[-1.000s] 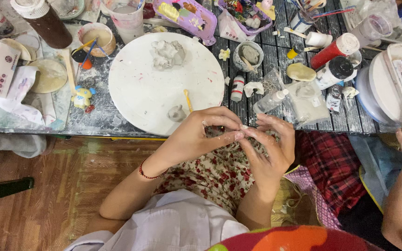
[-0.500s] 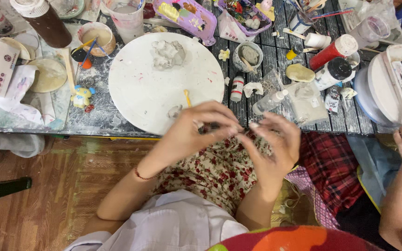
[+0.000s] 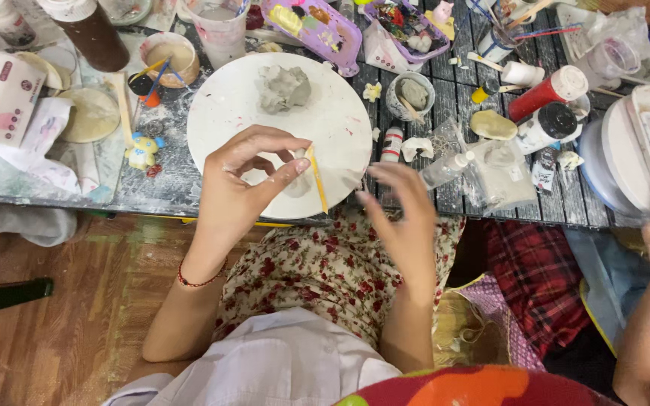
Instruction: The person shapes a small piece of gray clay by hand, repeatedly rolling and pinching it into a rounded form. They use a yellow sculpting tool to refine the surface and add details, then continue shaping with both hands.
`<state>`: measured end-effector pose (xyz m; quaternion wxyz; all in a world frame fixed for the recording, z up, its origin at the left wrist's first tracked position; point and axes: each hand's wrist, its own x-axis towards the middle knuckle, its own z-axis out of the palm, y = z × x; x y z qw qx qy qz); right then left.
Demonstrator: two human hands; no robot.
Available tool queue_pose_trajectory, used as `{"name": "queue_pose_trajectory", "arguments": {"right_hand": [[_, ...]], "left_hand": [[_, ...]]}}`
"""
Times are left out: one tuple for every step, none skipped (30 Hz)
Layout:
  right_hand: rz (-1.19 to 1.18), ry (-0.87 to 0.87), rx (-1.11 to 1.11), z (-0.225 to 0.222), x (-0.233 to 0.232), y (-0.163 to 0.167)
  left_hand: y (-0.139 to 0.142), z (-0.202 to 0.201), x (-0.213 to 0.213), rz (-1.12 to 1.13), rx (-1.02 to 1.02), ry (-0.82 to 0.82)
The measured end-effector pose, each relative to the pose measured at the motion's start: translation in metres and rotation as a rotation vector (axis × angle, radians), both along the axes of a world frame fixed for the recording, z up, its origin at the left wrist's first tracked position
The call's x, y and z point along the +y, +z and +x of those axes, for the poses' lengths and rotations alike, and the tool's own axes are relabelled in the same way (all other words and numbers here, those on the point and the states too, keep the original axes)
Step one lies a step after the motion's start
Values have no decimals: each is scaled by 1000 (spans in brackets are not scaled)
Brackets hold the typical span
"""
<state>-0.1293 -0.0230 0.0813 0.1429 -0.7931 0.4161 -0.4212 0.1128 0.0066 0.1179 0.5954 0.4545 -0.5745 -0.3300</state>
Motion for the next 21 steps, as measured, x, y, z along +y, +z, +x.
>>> {"name": "queue_pose_trajectory", "arguments": {"right_hand": [[26,44,23,9,-1,0],[51,87,46,16,-1,0],[89,94,84,22,0,1],[126,103,123,27,1,2],[164,112,163,31,1,2],[173,113,180,33,0,3],[183,115,197,34,0,3],[193,116,215,35,0,3],[176,128,214,34,-1,2],[158,139,213,33,-1,1],[141,150,211,31,-2,0],[139,154,234,29,-2,-1],[137,158,256,28,-3,-3],[135,160,279,26,-3,-3],[138,160,266,23,-3,-4],[141,161,253,21,-2,-4],[145,162,240,19,-2,-3],[143,153,240,18,-1,-1],[142,144,241,16,0,1],[140,135,241,15,1,3],[143,120,247,15,2,5]], "left_hand": [[-2,0,1,-9,10,2],[-4,1,1,-19,18,3],[-6,0,3,-40,8,2],[-8,-1,4,-62,-1,1],[-9,-2,6,-82,-11,1],[-10,-4,7,-108,-12,-11],[-10,-7,7,-133,-13,-22],[-10,-10,8,-158,-13,-33],[-10,-13,10,-156,-14,-46],[-10,-17,11,-155,-15,-60],[-10,-19,12,-154,-17,-75],[-9,-22,14,-156,-29,-92],[-9,-23,15,-158,-40,-110],[-9,-25,16,-161,-52,-129],[-8,-26,17,-193,-73,-132],[-7,-27,19,-224,-95,-135],[-7,-29,20,-255,-117,-138],[-6,-30,21,-260,-119,-124],[-5,-32,22,-266,-121,-110],[-5,-33,23,-272,-123,-95],[-4,-33,24,-266,-116,-102]]}}
